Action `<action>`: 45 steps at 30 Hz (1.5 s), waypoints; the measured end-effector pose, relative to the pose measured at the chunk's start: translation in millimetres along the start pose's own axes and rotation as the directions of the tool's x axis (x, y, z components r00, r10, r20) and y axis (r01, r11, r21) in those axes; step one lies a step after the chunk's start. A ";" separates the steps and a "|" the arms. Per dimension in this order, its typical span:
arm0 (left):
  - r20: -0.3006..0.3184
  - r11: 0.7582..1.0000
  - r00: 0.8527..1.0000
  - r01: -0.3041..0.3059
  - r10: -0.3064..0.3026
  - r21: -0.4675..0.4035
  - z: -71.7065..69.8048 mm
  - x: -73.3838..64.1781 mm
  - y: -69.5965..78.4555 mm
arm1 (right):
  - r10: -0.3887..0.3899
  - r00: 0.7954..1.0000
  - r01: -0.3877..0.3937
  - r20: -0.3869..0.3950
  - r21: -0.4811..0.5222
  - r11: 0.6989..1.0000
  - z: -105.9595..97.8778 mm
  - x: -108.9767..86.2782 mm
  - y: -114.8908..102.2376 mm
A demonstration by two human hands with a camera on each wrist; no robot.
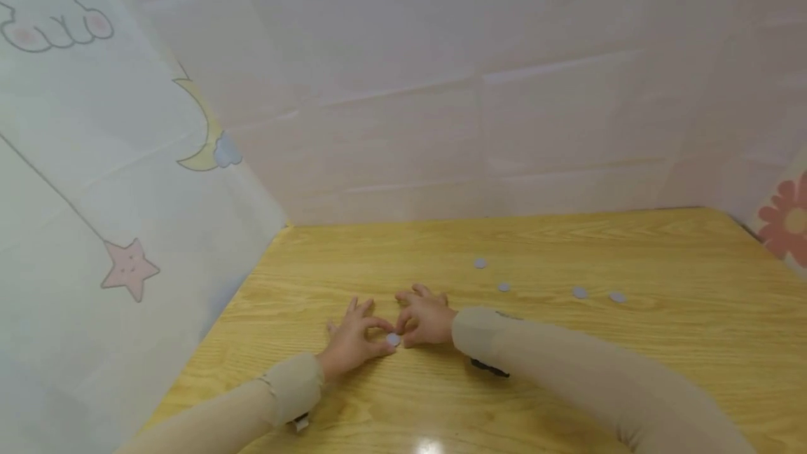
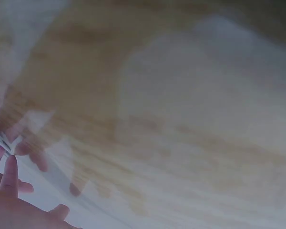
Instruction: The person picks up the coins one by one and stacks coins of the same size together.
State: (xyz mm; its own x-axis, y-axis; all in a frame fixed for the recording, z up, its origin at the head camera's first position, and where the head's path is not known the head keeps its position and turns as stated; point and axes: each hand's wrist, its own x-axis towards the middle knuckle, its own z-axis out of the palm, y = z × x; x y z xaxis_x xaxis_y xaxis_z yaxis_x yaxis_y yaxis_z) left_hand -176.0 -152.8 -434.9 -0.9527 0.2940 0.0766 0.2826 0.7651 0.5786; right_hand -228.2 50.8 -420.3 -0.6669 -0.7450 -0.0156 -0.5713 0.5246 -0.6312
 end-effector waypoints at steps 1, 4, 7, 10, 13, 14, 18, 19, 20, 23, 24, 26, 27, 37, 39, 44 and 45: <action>0.006 1.000 1.000 0.001 -0.001 -0.004 0.0 -0.1 -1.1 | -0.002 1.000 0.002 -0.002 0.006 1.000 -0.3 -0.7 0.5; 0.024 1.000 1.000 0.000 0.001 -0.005 -0.8 -0.7 -3.0 | -0.006 1.000 0.007 -0.022 0.023 1.000 -1.8 -3.1 3.5; 0.035 1.000 0.999 -0.007 0.008 -0.010 -1.4 -0.7 -4.0 | -0.013 0.998 0.015 -0.054 0.028 1.000 -3.8 -6.1 7.4; 0.043 1.000 0.999 -0.005 0.006 -0.011 -1.8 0.8 -4.3 | -0.018 0.997 0.020 -0.074 0.028 0.999 -7.1 -10.3 10.3; 0.050 1.000 0.999 -0.001 0.002 -0.012 -1.8 3.4 -4.5 | -0.016 0.997 0.019 -0.075 0.044 0.999 -11.4 -15.2 11.7; 0.051 1.000 0.999 -0.004 0.005 -0.011 -1.6 4.4 -5.0 | -0.008 0.997 0.012 -0.074 0.052 0.999 -12.7 -16.7 12.0; 0.064 1.000 0.998 -0.017 0.017 -0.008 -2.1 8.3 -4.5 | 0.015 0.997 -0.010 -0.072 0.068 0.998 -17.1 -20.5 16.0; 0.069 1.000 0.997 -0.019 0.019 -0.005 -2.4 9.0 -4.4 | 0.020 0.997 -0.015 -0.074 0.073 0.997 -17.9 -21.1 17.4; 0.071 1.000 0.997 -0.022 0.022 -0.005 -2.6 9.5 -4.1 | 0.030 0.997 -0.023 -0.077 0.084 0.996 -18.6 -21.9 19.4; 0.079 1.000 0.997 -0.011 0.012 -0.008 -3.4 10.6 -3.8 | 0.049 0.994 -0.037 -0.093 0.119 0.992 -20.3 -24.2 26.3; 0.080 1.000 0.997 -0.008 0.009 -0.009 -3.4 10.9 -4.0 | 0.056 0.993 -0.043 -0.101 0.129 0.991 -20.7 -25.1 28.6; 0.079 1.000 0.997 -0.004 0.005 -0.013 -3.5 11.3 -4.3 | 0.067 0.991 -0.051 -0.114 0.144 0.988 -21.4 -26.5 33.2; 0.080 1.000 0.997 -0.002 0.003 -0.014 -3.6 11.6 -4.5 | 0.069 0.990 -0.051 -0.120 0.145 0.988 -21.9 -27.2 34.8; 0.085 1.000 0.996 0.020 -0.018 -0.025 -4.3 10.3 -4.4 | 0.088 0.987 -0.063 -0.131 0.182 0.981 -29.4 -38.1 38.4; 0.085 0.999 0.996 0.022 -0.020 -0.030 -4.1 10.5 -4.4 | 0.088 0.986 -0.062 -0.142 0.176 0.982 -30.7 -39.3 38.9; 0.076 0.999 0.997 0.021 -0.019 -0.032 -3.4 11.4 -6.2 | 0.101 0.979 -0.068 -0.176 0.187 0.980 -32.1 -39.9 40.0; 0.074 0.999 0.997 0.020 -0.018 -0.034 -3.4 11.2 -6.4 | 0.107 0.978 -0.072 -0.181 0.190 0.979 -32.4 -40.2 40.1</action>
State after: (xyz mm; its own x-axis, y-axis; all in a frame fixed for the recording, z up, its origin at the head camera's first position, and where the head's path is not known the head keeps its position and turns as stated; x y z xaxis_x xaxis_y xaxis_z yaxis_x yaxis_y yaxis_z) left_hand -188.9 -156.3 -435.0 -0.9468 0.3219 0.0061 0.2592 0.7508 0.6076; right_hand -239.8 115.2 -419.8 -0.7997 -0.5977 0.0571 -0.4201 0.4890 -0.7645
